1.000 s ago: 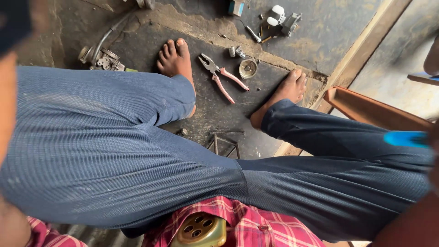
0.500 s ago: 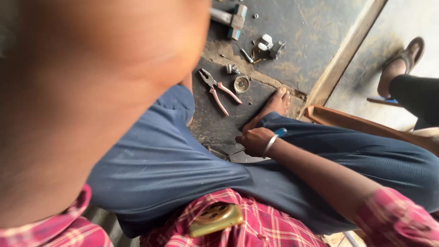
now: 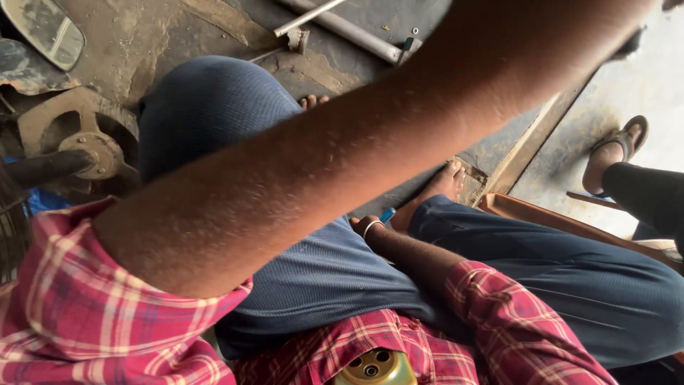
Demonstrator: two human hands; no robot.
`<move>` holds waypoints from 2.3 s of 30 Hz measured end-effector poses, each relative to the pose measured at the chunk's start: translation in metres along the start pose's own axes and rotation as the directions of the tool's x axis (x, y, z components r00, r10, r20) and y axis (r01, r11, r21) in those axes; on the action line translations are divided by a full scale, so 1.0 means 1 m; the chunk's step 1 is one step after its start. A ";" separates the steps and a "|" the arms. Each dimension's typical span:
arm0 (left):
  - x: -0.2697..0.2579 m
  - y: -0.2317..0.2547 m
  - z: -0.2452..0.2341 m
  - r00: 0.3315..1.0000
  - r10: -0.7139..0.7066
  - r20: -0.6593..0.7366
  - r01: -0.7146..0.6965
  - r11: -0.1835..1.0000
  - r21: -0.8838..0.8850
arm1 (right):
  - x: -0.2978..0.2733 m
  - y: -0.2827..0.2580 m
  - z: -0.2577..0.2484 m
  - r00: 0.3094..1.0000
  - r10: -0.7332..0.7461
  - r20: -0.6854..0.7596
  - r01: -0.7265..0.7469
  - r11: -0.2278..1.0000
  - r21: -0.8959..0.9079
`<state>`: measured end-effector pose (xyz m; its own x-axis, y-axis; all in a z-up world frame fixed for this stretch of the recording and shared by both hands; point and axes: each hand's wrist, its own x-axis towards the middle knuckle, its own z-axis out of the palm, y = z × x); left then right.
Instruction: Cleaning and inspecting the internal components of a motorcycle carburetor.
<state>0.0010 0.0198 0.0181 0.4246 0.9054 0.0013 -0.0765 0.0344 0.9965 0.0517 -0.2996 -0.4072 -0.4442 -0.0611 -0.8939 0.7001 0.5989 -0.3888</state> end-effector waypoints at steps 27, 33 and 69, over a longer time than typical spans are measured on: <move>-0.012 0.000 -0.027 0.991 -0.107 0.077 0.114 0.988 -0.104 | -0.519 0.064 -0.165 -0.088 0.756 -0.649 0.635 0.544 0.548; -0.017 -0.024 0.004 0.922 -0.321 0.218 0.342 0.937 -0.070 | -0.537 0.020 -0.166 -0.282 0.608 -0.742 0.664 0.682 0.306; -0.034 -0.020 0.016 0.852 -0.376 0.365 0.444 0.887 -0.122 | -0.518 0.015 -0.190 -0.133 0.369 -0.920 0.209 0.918 0.338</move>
<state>0.0022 -0.0181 -0.0010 0.7193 0.6039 -0.3434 0.0108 0.4845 0.8747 0.1866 -0.1070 0.0926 -0.1967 0.9637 0.1805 0.7385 0.2667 -0.6192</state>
